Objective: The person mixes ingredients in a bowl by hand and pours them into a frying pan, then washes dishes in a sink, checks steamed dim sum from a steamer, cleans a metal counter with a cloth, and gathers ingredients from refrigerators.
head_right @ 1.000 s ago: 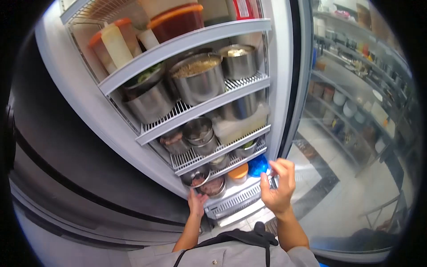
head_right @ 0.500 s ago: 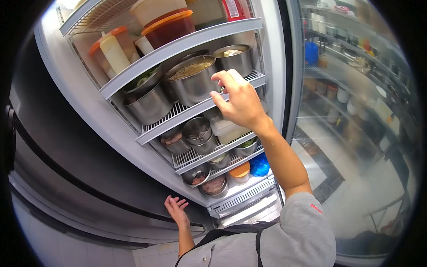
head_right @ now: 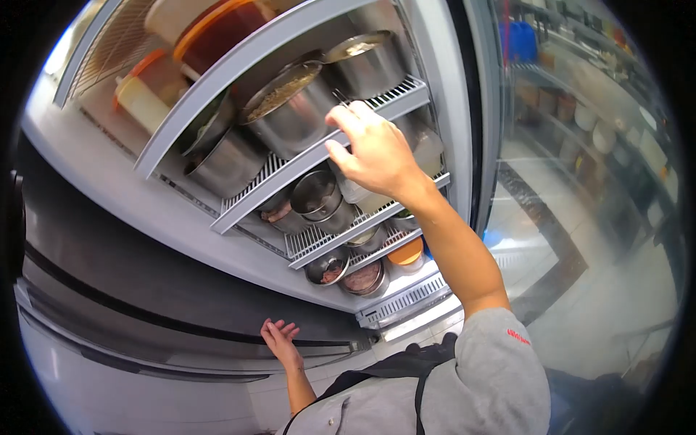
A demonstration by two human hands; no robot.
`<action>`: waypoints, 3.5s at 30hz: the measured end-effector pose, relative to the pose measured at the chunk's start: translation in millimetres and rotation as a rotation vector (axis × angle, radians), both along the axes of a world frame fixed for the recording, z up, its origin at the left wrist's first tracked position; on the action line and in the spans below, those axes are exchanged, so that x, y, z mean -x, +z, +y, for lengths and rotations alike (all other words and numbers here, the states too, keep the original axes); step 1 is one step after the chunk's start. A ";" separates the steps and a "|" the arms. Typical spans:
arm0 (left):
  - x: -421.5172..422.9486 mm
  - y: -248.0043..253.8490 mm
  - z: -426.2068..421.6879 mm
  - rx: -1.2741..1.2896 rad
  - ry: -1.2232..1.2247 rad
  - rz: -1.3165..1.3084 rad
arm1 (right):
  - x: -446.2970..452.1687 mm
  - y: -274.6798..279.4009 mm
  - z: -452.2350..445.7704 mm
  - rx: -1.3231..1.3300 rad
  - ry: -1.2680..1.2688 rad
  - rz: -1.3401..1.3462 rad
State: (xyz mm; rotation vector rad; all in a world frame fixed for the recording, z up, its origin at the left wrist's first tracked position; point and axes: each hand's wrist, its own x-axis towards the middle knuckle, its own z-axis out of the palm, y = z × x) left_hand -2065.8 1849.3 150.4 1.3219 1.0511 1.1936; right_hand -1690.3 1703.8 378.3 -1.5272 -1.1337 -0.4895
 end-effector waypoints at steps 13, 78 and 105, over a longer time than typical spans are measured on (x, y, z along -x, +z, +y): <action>-174.2 278.0 70.8 -1.049 0.024 0.526 | -11.9 38.9 77.5 0.153 -0.370 -0.088; -101.3 281.3 -11.9 -0.760 -0.396 -0.393 | -37.3 69.8 78.7 -0.307 -0.197 -0.213; -335.1 321.1 291.0 -1.111 -0.067 0.681 | 75.3 -22.5 -153.4 -0.353 -0.009 0.371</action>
